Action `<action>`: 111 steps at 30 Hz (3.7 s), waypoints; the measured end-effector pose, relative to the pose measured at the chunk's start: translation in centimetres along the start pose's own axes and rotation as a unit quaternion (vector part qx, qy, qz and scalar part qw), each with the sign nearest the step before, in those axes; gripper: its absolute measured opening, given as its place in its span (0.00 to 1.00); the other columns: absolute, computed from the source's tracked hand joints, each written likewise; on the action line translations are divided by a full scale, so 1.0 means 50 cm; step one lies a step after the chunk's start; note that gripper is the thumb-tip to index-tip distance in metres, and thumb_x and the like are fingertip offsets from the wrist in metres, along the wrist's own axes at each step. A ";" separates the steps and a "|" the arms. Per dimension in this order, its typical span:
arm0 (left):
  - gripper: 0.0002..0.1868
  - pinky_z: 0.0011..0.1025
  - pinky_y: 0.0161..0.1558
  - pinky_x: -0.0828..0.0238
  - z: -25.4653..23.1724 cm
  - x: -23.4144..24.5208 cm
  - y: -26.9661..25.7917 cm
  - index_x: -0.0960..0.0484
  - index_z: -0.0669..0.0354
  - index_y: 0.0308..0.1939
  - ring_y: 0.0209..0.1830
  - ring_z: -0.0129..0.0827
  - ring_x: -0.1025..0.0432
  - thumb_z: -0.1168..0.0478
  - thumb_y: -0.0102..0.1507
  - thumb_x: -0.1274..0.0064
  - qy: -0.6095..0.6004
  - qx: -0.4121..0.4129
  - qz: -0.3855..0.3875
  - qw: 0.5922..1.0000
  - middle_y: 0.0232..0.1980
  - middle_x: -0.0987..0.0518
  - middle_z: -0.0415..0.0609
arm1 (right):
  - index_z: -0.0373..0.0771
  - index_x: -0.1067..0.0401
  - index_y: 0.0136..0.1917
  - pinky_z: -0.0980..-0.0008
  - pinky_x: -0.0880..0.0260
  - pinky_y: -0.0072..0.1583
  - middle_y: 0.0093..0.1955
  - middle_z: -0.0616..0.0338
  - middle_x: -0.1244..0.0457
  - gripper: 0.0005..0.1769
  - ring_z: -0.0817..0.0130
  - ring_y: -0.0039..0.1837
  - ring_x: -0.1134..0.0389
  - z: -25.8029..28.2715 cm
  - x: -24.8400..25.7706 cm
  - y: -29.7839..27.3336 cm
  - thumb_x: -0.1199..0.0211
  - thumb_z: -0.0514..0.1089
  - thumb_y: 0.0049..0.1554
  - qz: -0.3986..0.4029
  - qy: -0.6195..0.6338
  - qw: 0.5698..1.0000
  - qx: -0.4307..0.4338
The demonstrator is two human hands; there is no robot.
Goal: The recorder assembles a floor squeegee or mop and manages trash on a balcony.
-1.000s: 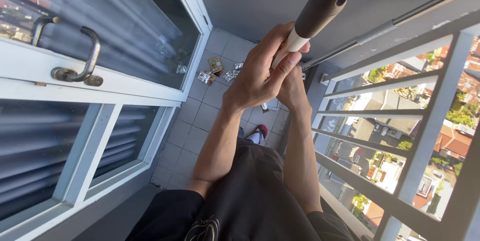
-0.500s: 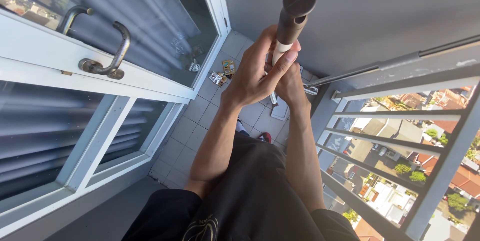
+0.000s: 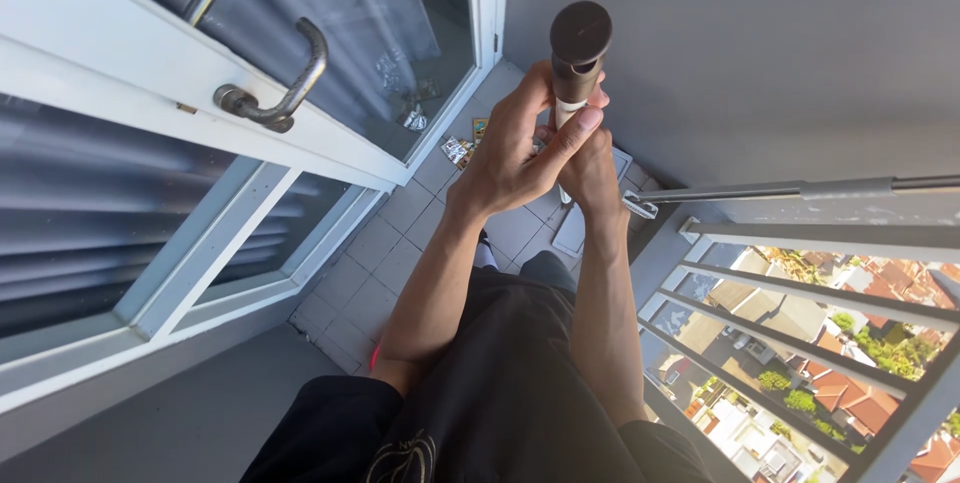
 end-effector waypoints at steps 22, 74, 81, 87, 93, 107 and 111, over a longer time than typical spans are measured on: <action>0.13 0.30 0.42 0.20 0.032 0.015 -0.007 0.24 0.58 0.51 0.45 0.30 0.20 0.51 0.73 0.48 0.062 0.041 -0.131 0.989 0.45 0.19 0.45 | 0.34 0.30 0.58 0.56 0.25 0.55 0.56 0.48 0.32 0.15 0.52 0.58 0.28 -0.042 -0.060 0.060 0.34 0.33 0.58 0.111 0.025 0.988 0.108; 0.20 0.40 0.53 0.18 -0.043 0.013 -0.098 0.38 0.59 0.59 0.46 0.39 0.17 0.46 0.77 0.58 0.251 0.052 -0.284 0.924 0.45 0.20 0.52 | 0.33 0.27 0.48 0.54 0.23 0.53 0.43 0.43 0.29 0.12 0.50 0.50 0.25 0.030 -0.190 -0.031 0.32 0.42 0.53 0.452 0.048 0.887 0.078; 0.22 0.41 0.49 0.18 -0.068 0.006 -0.115 0.39 0.61 0.57 0.43 0.40 0.16 0.44 0.77 0.59 0.257 0.077 -0.290 0.919 0.42 0.20 0.53 | 0.22 0.52 0.76 0.41 0.47 0.71 0.73 0.21 0.51 0.46 0.31 0.76 0.53 0.052 -0.190 -0.051 0.27 0.38 0.56 0.414 0.161 0.877 0.182; 0.23 0.40 0.53 0.18 -0.074 0.003 -0.133 0.37 0.60 0.60 0.47 0.40 0.17 0.44 0.78 0.59 0.281 0.060 -0.297 0.910 0.44 0.21 0.52 | 0.32 0.36 0.66 0.51 0.34 0.69 0.63 0.40 0.36 0.30 0.48 0.70 0.36 0.021 -0.222 -0.084 0.30 0.38 0.52 0.482 0.177 0.856 0.059; 0.23 0.39 0.50 0.19 -0.081 0.005 -0.137 0.38 0.60 0.61 0.44 0.39 0.19 0.43 0.77 0.60 0.276 0.069 -0.294 0.913 0.43 0.23 0.52 | 0.32 0.34 0.63 0.53 0.29 0.66 0.59 0.41 0.34 0.25 0.51 0.67 0.32 0.025 -0.221 -0.095 0.32 0.35 0.53 0.488 0.194 0.850 0.040; 0.19 0.35 0.52 0.24 -0.113 0.057 -0.183 0.33 0.57 0.57 0.45 0.31 0.22 0.45 0.77 0.56 0.226 0.031 -0.328 0.917 0.42 0.21 0.46 | 0.32 0.35 0.64 0.51 0.30 0.63 0.59 0.41 0.34 0.20 0.49 0.64 0.32 0.167 -0.191 -0.078 0.38 0.40 0.60 0.472 0.127 0.862 0.132; 0.16 0.31 0.46 0.28 -0.112 0.078 -0.205 0.29 0.56 0.51 0.38 0.27 0.28 0.47 0.78 0.53 0.203 0.013 -0.332 0.921 0.37 0.24 0.44 | 0.31 0.27 0.52 0.53 0.25 0.58 0.48 0.44 0.28 0.10 0.52 0.54 0.25 0.109 -0.211 -0.074 0.42 0.36 0.58 0.465 0.032 0.881 0.086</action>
Point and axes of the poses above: each hand's wrist, its own y-axis towards the middle knuckle, its own x-axis out of the back of the hand, z = x × y, the point moved 10 cm from there along y, towards the middle knuckle
